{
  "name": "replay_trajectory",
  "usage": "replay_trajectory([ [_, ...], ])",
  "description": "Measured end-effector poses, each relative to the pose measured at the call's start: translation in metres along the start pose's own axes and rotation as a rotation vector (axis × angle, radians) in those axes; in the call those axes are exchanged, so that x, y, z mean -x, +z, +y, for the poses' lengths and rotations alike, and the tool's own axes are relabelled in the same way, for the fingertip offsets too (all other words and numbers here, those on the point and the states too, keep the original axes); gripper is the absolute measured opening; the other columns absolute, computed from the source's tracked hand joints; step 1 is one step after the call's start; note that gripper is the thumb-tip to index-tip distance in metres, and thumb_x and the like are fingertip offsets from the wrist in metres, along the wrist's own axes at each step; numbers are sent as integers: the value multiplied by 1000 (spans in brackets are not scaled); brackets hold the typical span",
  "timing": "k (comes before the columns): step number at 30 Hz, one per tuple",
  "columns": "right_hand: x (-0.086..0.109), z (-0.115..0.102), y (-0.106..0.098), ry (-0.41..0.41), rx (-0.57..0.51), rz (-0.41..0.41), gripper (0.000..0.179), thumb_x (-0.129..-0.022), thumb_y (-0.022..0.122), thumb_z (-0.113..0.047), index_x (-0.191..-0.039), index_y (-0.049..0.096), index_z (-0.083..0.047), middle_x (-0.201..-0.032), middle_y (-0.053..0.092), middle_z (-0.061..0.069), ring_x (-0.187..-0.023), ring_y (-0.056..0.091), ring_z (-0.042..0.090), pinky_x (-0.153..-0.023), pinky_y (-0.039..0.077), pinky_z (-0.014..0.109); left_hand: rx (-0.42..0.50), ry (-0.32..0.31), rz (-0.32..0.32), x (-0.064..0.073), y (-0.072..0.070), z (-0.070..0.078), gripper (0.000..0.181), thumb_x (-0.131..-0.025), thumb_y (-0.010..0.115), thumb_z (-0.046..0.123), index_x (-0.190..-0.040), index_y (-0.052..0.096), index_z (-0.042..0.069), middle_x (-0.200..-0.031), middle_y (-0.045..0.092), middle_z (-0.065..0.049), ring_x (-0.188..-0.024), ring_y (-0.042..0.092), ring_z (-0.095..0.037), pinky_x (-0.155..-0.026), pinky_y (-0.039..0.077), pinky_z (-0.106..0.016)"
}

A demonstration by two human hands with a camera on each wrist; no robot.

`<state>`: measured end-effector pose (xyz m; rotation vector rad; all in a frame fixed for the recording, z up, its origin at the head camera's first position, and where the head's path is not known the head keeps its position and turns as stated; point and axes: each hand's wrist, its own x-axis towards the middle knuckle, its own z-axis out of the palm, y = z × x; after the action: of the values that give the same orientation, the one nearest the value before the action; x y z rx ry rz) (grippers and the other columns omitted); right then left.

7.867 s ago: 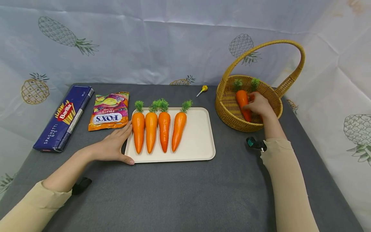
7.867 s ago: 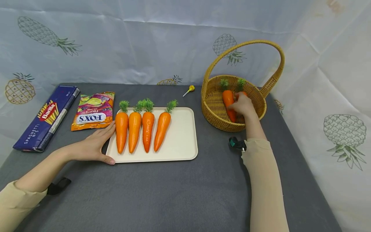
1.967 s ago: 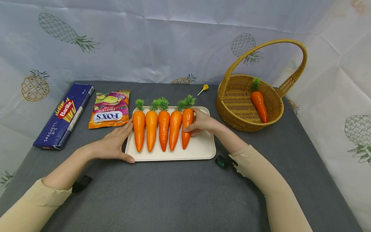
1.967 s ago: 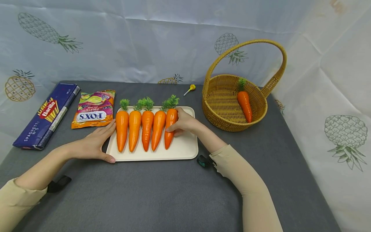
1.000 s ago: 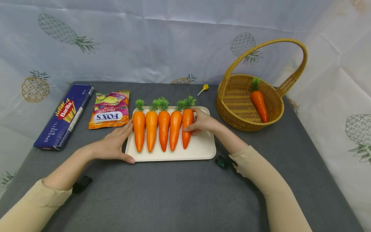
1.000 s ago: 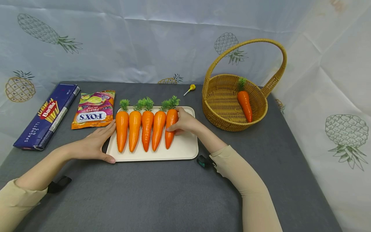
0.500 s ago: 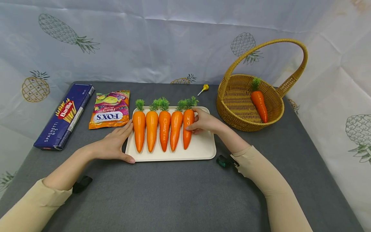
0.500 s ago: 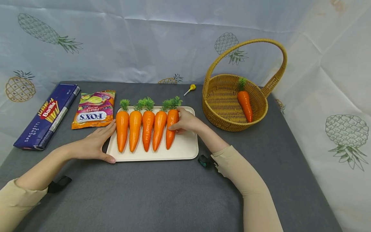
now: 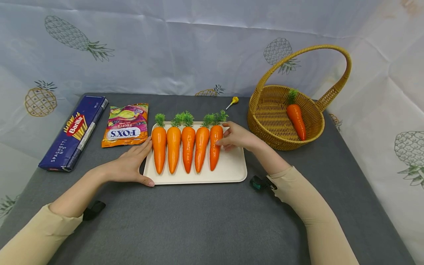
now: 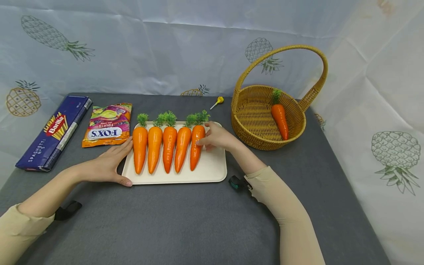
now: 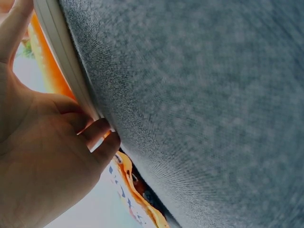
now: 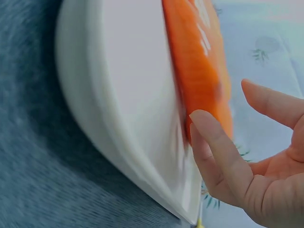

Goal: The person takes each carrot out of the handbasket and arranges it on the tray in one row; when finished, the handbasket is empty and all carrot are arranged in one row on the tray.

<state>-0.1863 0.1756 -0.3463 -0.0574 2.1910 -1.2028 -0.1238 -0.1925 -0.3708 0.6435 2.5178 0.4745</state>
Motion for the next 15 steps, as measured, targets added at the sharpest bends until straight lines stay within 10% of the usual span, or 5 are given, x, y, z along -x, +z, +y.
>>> replay_trajectory([
  [15, 20, -4, -19, -70, 49, 24, 71, -93, 67, -20, -152, 29, -7, -136, 42, 21, -112, 61, 37, -89, 60, 44, 6, -4, 3, 1, 0, 0, 135, -69, 76, 69, -157, 2, -3, -167, -7, -23, -148, 9, -57, -113, 14, -77],
])
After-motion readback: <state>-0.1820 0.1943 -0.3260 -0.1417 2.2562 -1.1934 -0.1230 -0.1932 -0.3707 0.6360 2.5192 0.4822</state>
